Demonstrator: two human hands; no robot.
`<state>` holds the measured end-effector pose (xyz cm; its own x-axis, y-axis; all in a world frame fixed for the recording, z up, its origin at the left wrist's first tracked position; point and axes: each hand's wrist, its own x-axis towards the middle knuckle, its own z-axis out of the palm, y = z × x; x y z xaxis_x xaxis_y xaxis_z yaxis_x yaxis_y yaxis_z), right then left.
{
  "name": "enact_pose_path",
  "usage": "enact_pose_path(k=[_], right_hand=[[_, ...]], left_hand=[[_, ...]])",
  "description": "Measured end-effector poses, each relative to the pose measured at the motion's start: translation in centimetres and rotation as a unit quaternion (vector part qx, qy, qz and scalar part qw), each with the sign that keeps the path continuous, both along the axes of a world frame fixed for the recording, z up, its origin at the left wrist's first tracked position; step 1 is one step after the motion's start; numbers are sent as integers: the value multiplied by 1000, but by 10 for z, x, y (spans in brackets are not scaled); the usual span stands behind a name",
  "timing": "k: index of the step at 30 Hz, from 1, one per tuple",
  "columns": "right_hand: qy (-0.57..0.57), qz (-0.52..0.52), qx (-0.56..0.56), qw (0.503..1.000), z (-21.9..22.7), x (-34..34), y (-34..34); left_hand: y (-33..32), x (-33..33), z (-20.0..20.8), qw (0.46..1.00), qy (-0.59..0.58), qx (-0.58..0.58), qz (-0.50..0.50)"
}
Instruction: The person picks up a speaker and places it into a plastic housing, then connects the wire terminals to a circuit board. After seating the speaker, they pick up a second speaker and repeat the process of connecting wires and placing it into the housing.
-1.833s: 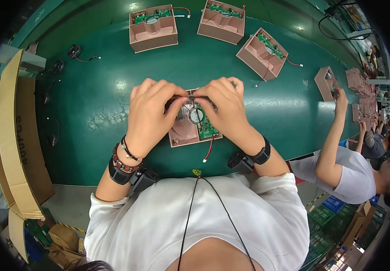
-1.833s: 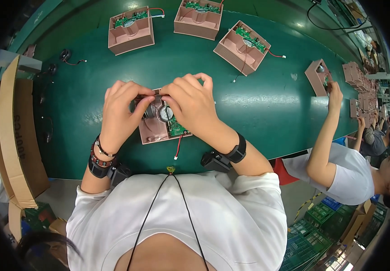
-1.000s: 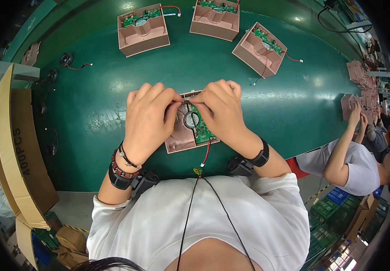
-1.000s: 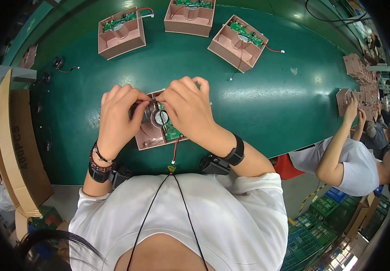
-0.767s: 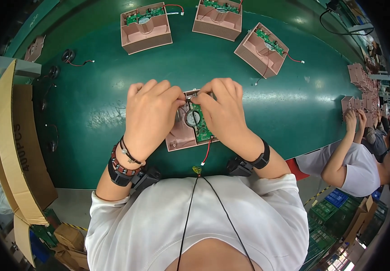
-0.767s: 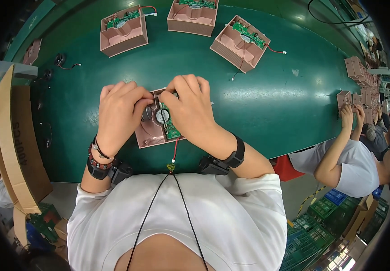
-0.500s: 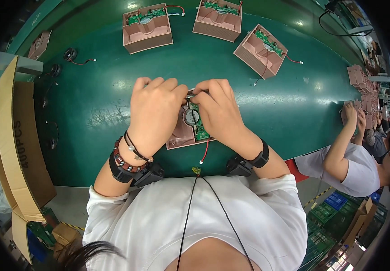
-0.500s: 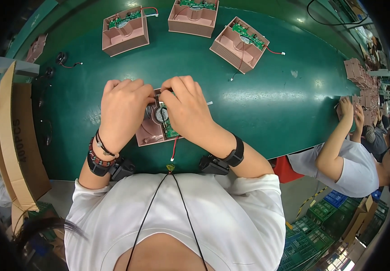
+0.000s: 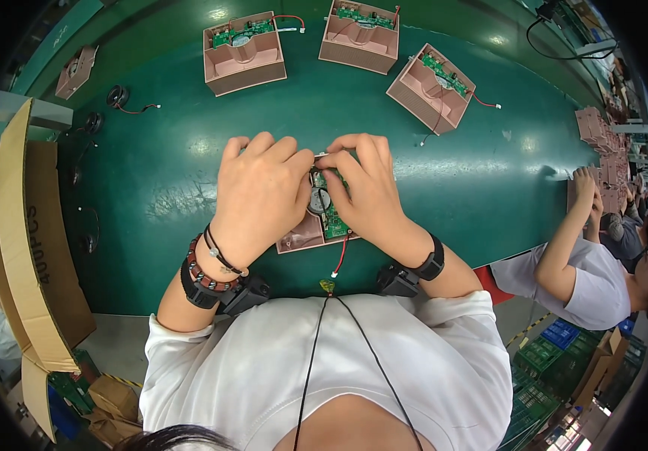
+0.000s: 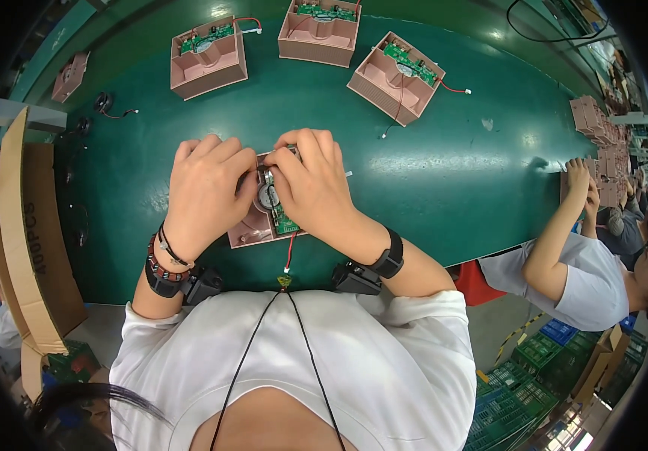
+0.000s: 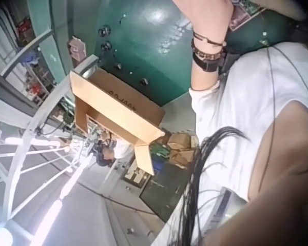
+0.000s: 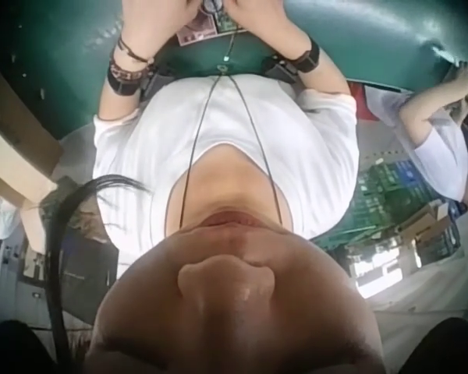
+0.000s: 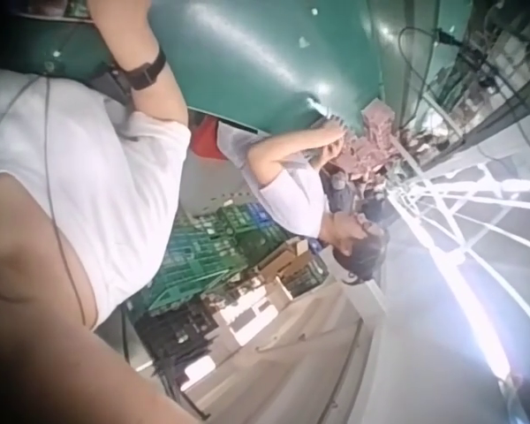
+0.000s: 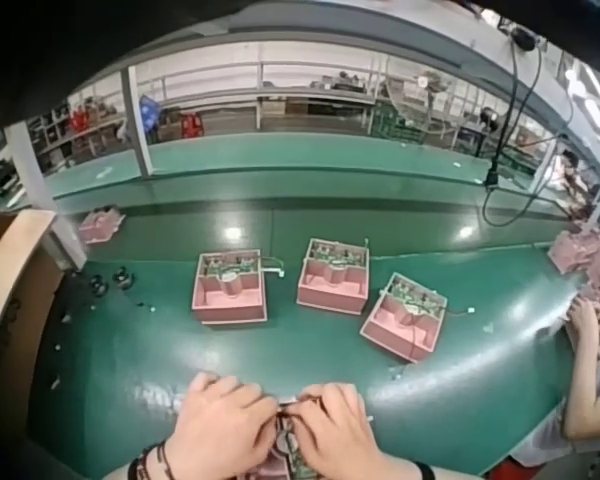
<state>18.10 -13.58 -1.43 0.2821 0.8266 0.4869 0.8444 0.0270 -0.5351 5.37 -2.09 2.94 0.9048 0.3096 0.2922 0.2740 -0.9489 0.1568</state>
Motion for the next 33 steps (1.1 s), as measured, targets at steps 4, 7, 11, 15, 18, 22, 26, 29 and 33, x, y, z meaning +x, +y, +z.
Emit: enact_pose_path(k=[4, 7, 11, 15, 18, 22, 26, 29, 33], right_hand=[[8, 7, 5, 1000, -1, 1, 0], [4, 34, 2, 999, -3, 2, 0], [-7, 36, -9, 999, -2, 0, 0], [8, 18, -9, 1000, 0, -3, 2], [14, 22, -3, 1000, 0, -2, 1], [23, 35, 2, 999, 1, 2, 2], [10, 43, 16, 999, 1, 11, 2], [-10, 72, 16, 997, 9, 12, -2], [-79, 155, -1, 985, 24, -4, -10]], left_hand=[[0, -1, 0, 998, -24, -58, 9], [2, -1, 1, 997, -13, -74, 15], [11, 1, -8, 992, -60, -107, -13], [6, 0, -12, 993, -66, -103, 3], [6, -5, -11, 988, -82, -128, -2], [15, -18, -8, 976, -146, -162, 20], [25, -35, -13, 958, -174, -217, 75], [26, -46, -23, 946, -165, -256, 113], [28, -53, -45, 925, -154, -318, 137]])
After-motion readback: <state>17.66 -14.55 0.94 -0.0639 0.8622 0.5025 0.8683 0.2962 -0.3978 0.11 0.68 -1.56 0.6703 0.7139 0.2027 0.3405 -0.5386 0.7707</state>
